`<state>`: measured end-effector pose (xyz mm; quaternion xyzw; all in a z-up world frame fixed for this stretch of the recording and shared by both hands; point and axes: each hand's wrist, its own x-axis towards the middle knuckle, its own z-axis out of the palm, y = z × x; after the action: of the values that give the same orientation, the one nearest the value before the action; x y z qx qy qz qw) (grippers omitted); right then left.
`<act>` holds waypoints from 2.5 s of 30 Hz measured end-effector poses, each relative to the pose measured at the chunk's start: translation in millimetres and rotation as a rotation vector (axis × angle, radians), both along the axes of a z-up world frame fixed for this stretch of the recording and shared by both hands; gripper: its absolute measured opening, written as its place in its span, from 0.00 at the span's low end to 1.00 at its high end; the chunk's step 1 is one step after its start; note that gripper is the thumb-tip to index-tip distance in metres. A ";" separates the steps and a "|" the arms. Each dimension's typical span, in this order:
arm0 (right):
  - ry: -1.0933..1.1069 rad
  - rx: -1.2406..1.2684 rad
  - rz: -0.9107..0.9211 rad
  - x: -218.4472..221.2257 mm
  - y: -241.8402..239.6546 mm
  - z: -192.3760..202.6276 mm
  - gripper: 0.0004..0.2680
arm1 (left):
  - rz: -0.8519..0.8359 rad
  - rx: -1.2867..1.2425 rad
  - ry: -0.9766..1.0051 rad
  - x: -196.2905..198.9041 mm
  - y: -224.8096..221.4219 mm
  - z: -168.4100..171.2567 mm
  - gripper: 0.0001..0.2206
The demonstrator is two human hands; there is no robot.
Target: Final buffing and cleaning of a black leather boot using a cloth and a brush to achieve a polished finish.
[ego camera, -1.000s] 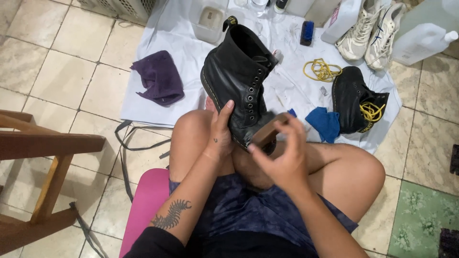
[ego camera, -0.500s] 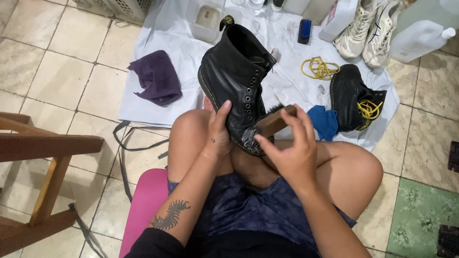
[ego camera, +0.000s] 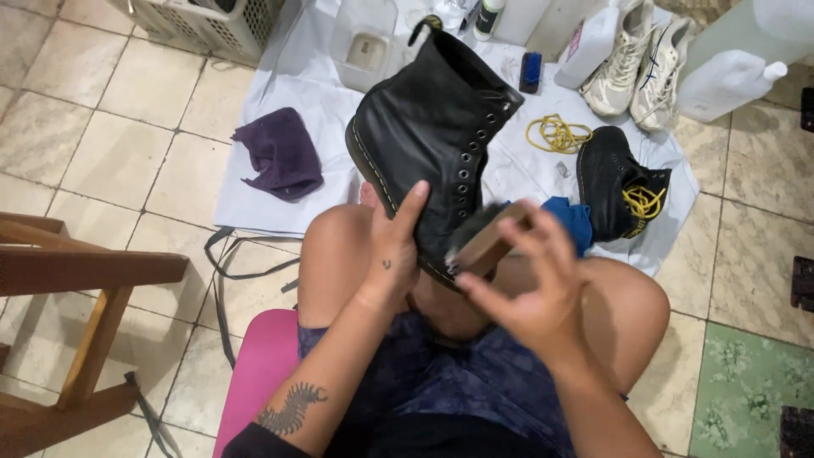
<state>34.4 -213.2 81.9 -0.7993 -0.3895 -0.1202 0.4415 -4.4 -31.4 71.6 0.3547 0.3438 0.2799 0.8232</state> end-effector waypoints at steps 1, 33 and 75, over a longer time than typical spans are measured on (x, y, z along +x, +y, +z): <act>0.000 0.000 -0.001 3.2 -2.4 0.6 0.29 | -0.001 0.000 0.000 -1.5 -4.1 12.6 0.17; 0.130 0.132 -0.125 56.6 -30.9 -58.9 0.27 | 0.035 0.652 0.259 19.4 -2.1 -38.4 0.35; 1.159 0.075 -0.266 105.8 26.2 -207.0 0.22 | -0.558 1.364 1.022 38.8 -3.1 -59.9 0.33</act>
<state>140.3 -187.1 -125.1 -0.7605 0.0229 0.2676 0.5912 34.3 -34.4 11.7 0.9188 0.3286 0.0210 0.2179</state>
